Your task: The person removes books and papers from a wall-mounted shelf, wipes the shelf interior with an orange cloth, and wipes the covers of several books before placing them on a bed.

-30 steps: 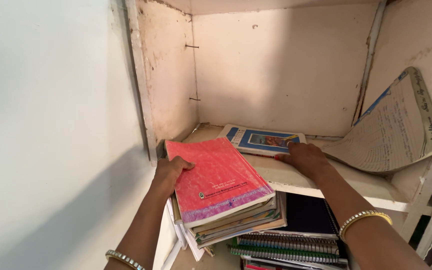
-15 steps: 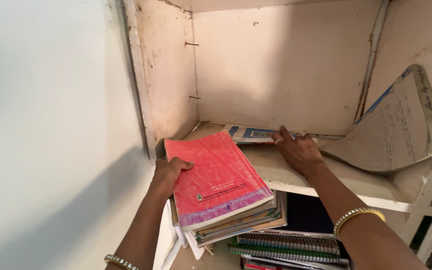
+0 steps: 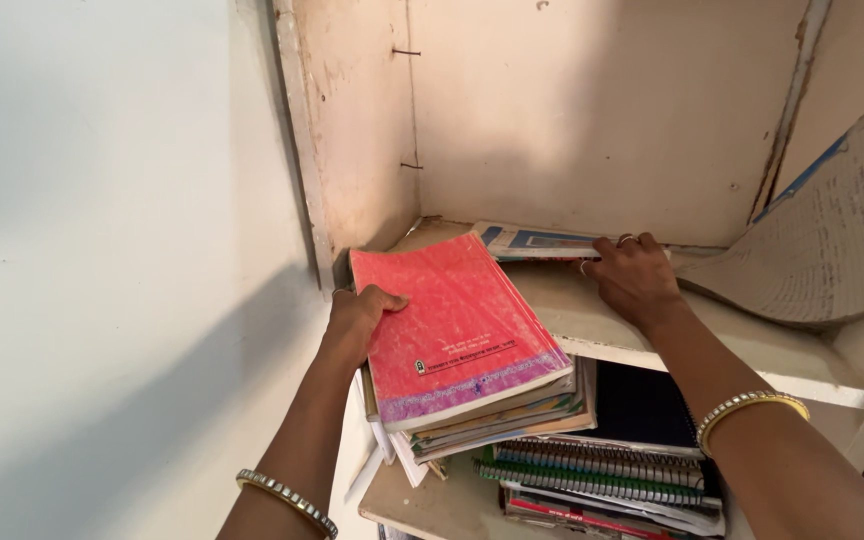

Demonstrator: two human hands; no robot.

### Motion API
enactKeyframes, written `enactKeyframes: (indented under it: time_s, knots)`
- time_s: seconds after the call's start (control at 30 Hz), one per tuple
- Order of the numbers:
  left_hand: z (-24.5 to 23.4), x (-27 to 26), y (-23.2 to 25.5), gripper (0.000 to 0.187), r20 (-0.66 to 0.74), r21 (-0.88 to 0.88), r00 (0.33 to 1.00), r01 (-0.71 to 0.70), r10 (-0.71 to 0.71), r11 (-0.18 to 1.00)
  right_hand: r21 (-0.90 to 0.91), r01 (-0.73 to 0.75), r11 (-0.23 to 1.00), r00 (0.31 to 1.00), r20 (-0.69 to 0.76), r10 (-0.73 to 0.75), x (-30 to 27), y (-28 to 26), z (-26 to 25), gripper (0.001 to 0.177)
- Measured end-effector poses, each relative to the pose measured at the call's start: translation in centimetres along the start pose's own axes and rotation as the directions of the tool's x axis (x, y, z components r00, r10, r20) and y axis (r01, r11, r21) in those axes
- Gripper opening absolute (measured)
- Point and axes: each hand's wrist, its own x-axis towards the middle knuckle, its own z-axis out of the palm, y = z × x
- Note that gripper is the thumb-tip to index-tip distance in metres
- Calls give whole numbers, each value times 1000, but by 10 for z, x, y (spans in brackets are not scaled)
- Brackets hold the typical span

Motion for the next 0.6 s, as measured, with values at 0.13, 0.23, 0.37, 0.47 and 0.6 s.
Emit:
enactKeyframes:
  time_s: [0.13, 0.23, 0.37, 0.47, 0.6]
  knots:
    - [1, -1, 0, 29, 33, -118, 999, -27, 31, 993, -101, -32, 994, 991, -130, 19, -7, 1, -6, 25]
    - [1, -2, -1, 30, 47, -147, 996, -73, 81, 986, -100, -100, 990, 984, -154, 84, -5, 3, -12, 25]
    - [1, -4, 1, 34, -75, 35, 997, -7, 9, 999, -35, -198, 980, 958, -218, 186, -9, 2, -9, 20]
    - [3, -6, 1, 34, -44, 4, 997, -59, 60, 998, -17, -388, 922, 877, -314, 363, -14, 7, -4, 27]
    - [1, -8, 2, 54, -102, 68, 994, -36, 43, 997, 47, -531, 846, 781, -361, 510, -19, 12, -2, 30]
